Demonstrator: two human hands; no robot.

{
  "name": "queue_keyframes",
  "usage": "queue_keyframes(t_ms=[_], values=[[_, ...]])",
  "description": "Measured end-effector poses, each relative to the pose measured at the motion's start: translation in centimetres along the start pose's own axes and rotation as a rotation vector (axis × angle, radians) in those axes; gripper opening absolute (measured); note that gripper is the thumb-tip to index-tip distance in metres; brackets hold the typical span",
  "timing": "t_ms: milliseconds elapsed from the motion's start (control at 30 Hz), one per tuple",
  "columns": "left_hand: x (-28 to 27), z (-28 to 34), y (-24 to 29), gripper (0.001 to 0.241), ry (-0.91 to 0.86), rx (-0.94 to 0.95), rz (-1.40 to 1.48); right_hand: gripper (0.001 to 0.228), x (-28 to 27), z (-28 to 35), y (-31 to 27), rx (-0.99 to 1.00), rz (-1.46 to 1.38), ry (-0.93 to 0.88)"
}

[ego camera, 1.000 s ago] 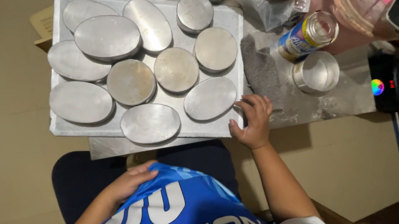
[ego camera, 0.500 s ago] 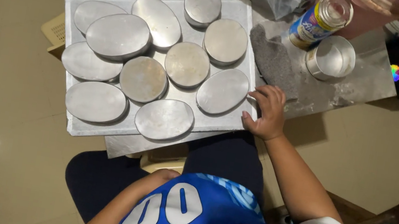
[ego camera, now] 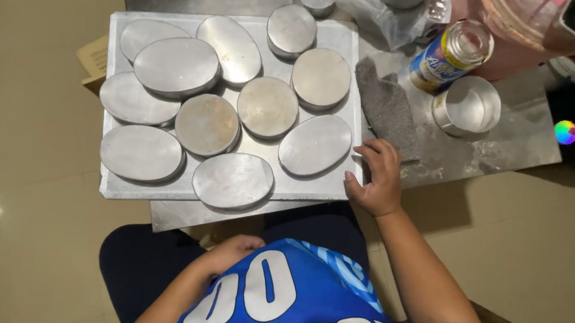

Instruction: The recorder removes metal cake molds from a baking tray and then wipes the tray clean with a cloth.

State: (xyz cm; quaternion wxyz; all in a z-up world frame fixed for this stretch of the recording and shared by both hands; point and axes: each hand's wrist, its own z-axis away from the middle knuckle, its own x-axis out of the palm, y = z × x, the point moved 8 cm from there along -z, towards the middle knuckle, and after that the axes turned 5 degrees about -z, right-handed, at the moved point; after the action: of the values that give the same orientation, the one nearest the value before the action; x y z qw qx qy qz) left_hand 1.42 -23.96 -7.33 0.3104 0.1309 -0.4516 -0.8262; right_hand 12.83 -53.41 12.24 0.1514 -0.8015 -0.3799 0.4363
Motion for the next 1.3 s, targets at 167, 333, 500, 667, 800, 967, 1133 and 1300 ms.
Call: queue_keyframes(t_ms=[167, 333, 500, 667, 800, 967, 1133, 1300], values=[[-0.9, 2.5, -3.2, 0.018, 0.132, -0.013, 0.537, 0.045, 0.3, 0.0, 0.0, -0.011, 0.036, -0.002], [-1.9, 3.3, -2.1, 0.021, 0.163, 0.021, 0.564, 0.043, -0.5, -0.1, -0.8, 0.013, 0.048, 0.095], [-3.1, 3.4, -1.4, 0.029, 0.113, -0.153, -0.029, 0.037, -1.3, 0.1, 0.5, 0.045, 0.066, 0.135], [-4.5, 4.3, -7.4, 0.031, 0.165, -0.175, -0.155, 0.046, -11.2, -3.7, 8.1, -0.027, 0.269, 0.475], [-5.9, 5.0, -10.3, 0.034, 0.357, -0.138, -0.071, 0.077, -20.6, -9.8, 15.1, 0.241, 0.477, 0.559], [-7.3, 5.2, -11.2, 0.042, 0.421, -0.163, 0.246, 0.077, -21.9, -14.3, 14.3, 0.427, 0.745, 0.332], [-7.9, 5.3, -12.8, 0.039, 0.442, -0.178, 0.431, 0.078, -21.7, -13.5, 15.8, 0.477, 0.719, 0.335], [-8.0, 7.1, -10.0, 0.035, 0.509, -0.138, -0.018, 0.08, -21.7, -11.8, 17.0, 0.409, 0.678, 0.37]])
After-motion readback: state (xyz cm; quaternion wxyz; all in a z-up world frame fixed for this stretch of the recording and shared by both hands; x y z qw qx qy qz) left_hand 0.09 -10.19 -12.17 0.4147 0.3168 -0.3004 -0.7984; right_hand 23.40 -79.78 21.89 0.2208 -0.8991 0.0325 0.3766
